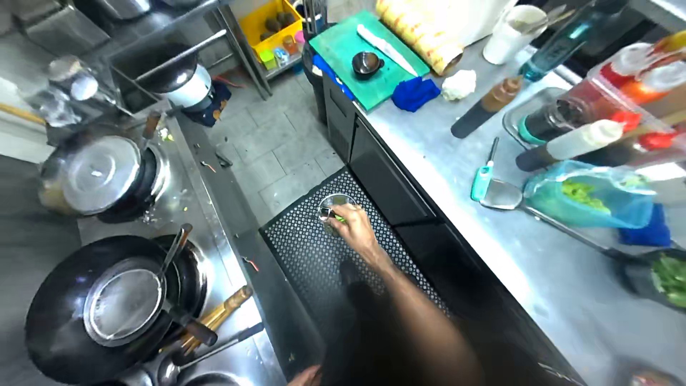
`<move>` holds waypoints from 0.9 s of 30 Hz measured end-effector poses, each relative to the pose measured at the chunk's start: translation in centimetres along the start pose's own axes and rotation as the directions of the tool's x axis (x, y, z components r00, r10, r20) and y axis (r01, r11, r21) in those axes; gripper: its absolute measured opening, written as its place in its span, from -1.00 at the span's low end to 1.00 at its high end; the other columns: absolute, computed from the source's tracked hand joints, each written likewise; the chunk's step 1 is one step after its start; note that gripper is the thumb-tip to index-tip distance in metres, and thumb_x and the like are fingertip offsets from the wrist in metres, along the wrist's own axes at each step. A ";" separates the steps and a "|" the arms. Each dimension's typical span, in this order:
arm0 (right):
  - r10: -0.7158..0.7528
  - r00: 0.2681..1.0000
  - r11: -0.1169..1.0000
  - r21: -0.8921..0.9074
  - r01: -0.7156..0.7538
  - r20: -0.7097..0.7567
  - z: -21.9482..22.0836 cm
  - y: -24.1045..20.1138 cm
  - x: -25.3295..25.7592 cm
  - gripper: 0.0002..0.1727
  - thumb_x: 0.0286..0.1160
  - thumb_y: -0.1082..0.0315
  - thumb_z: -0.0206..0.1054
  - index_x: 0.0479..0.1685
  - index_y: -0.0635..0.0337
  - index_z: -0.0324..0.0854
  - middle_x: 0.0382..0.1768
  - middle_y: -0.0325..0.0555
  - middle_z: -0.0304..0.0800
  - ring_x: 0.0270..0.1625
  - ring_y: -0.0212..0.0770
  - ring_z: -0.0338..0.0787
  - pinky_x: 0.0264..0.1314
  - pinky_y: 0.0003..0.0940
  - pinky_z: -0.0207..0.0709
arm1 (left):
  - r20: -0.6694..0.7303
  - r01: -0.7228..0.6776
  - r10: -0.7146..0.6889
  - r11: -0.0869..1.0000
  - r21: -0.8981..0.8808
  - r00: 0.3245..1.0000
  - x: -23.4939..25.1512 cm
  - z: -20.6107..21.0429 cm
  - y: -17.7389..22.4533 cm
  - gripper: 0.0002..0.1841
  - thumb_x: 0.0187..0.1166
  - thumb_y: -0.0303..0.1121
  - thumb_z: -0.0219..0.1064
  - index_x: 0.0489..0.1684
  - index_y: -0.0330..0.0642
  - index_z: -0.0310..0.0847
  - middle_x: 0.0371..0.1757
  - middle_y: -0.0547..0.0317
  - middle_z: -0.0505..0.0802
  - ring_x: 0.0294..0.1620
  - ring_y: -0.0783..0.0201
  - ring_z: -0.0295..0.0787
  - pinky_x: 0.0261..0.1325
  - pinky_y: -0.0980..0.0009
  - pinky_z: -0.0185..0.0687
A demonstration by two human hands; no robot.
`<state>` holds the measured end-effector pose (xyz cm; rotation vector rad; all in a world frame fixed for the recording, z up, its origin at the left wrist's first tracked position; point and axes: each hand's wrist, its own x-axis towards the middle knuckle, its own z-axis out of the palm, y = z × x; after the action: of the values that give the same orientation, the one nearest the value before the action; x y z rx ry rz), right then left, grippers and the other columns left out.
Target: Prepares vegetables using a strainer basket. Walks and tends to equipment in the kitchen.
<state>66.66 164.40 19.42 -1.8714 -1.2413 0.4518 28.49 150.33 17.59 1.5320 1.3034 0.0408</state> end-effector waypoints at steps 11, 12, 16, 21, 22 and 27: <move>-0.513 0.784 0.797 0.143 0.586 -0.351 -13.5 -10.7 5.7 -0.81 0.65 0.40 0.34 0.04 0.07 0.85 0.08 -0.12 0.96 0.28 -0.11 0.84 0.53 -0.01 0.54 | 0.017 -0.099 0.098 0.983 0.156 0.995 16.5 -4.3 7.9 -0.81 0.37 -0.44 0.58 -0.10 -0.21 0.90 -0.20 0.07 0.96 -0.17 0.21 0.93 0.13 0.09 0.82; -0.516 0.783 0.804 0.117 0.582 -0.346 -13.0 -9.9 7.2 -0.79 0.66 0.41 0.30 0.04 0.07 0.86 0.08 -0.14 0.96 0.28 -0.13 0.84 0.52 -0.01 0.55 | 0.029 -0.116 0.113 0.977 0.178 0.993 18.5 -4.7 8.7 -0.81 0.34 -0.40 0.61 -0.12 -0.18 0.90 -0.23 0.11 0.96 -0.20 0.23 0.92 0.09 0.09 0.84; -0.520 0.819 0.842 0.013 0.539 -0.243 -10.4 -5.5 14.1 -0.73 0.64 0.43 0.24 0.04 0.07 0.88 0.10 -0.25 0.95 0.26 -0.20 0.82 0.58 0.04 0.45 | 0.104 -0.186 0.166 0.956 0.227 0.981 25.7 -7.0 12.5 -0.81 0.41 -0.38 0.56 -0.09 -0.18 0.85 -0.25 0.13 0.94 -0.22 0.25 0.91 0.06 0.11 0.83; -0.359 0.926 0.932 -0.089 0.350 -0.115 -7.6 -1.4 20.7 -0.73 0.69 0.09 0.31 0.16 -0.18 0.86 0.05 -0.37 0.92 0.19 -0.30 0.78 0.46 -0.10 0.51 | 0.132 -0.258 0.243 0.959 0.120 0.961 35.2 -11.6 13.7 -0.77 0.61 -0.45 0.36 0.10 -0.22 0.86 0.03 0.00 0.95 0.10 0.16 0.91 0.35 0.09 0.74; -0.326 0.940 0.943 -0.108 0.316 -0.097 -7.2 -0.4 22.0 -0.72 0.68 0.05 0.32 0.17 -0.20 0.86 0.04 -0.38 0.92 0.18 -0.31 0.78 0.44 -0.10 0.51 | 0.150 -0.265 0.246 0.957 0.116 0.957 37.4 -12.7 13.9 -0.73 0.67 -0.43 0.29 0.20 -0.20 0.83 0.13 -0.03 0.93 0.19 0.12 0.88 0.43 0.06 0.68; -0.148 0.985 0.986 -0.085 0.141 -0.092 -6.3 1.2 27.5 -0.70 0.57 0.19 0.43 0.07 0.17 0.87 0.08 -0.14 0.95 0.18 -0.21 0.88 0.44 -0.20 0.61 | 0.159 -0.307 0.282 0.937 0.165 0.946 48.4 -19.1 17.6 -0.32 0.54 -0.20 0.48 0.72 -0.01 0.43 0.61 -0.03 0.63 0.58 0.03 0.59 0.67 0.02 0.43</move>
<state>83.96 185.68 26.07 -1.8302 -1.3346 0.2333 48.34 201.10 10.94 1.8513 0.9847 0.0070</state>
